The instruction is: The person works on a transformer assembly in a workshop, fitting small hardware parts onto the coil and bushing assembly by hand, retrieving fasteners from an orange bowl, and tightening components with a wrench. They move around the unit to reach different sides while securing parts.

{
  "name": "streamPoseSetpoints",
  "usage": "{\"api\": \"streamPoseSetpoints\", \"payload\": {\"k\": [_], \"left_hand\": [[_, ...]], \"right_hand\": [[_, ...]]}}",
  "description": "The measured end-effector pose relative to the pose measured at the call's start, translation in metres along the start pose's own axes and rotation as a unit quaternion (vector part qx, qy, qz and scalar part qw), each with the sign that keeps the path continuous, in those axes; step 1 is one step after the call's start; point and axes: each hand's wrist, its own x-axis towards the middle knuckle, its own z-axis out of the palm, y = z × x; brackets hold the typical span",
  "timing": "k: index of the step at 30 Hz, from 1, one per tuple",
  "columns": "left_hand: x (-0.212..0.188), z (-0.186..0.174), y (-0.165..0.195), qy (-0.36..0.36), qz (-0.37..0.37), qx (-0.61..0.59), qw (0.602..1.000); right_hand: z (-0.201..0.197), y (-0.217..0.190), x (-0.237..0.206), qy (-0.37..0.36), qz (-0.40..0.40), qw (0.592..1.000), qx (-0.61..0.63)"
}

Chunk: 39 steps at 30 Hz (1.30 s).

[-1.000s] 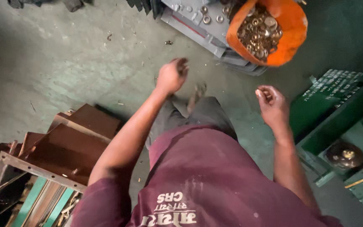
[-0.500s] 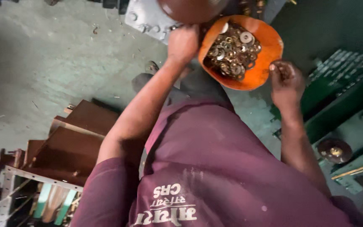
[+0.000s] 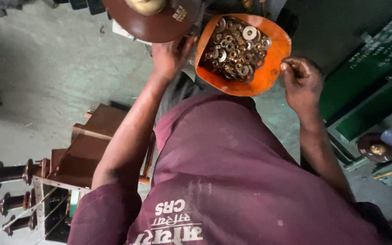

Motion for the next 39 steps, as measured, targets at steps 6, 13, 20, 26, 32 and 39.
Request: {"api": "streamPoseSetpoints", "payload": {"k": [6, 13, 20, 26, 32, 39], "left_hand": [[-0.085, -0.033, 0.014, 0.053, -0.221, -0.368, 0.902], [-0.141, -0.031, -0.012, 0.113, -0.459, -0.526, 0.707], [-0.166, -0.038, -0.047, 0.049, -0.41, -0.489, 0.768], [-0.201, -0.073, -0.077, 0.071, -0.399, -0.506, 0.762], [-0.234, -0.115, -0.108, 0.061, -0.406, -0.475, 0.779], [-0.243, -0.168, -0.144, 0.049, -0.426, -0.429, 0.795]], "right_hand": [[0.021, -0.045, 0.002, -0.058, -0.028, 0.998, 0.028], [0.117, -0.115, 0.024, -0.14, -0.368, 0.861, -0.322], [0.234, -0.117, 0.032, -0.183, -0.308, 0.81, -0.465], [0.278, -0.073, 0.063, -0.064, -0.194, 0.822, -0.532], [0.27, -0.043, 0.076, -0.014, -0.205, 0.847, -0.491], [0.277, -0.036, 0.093, 0.078, -0.201, 0.87, -0.443]]}}
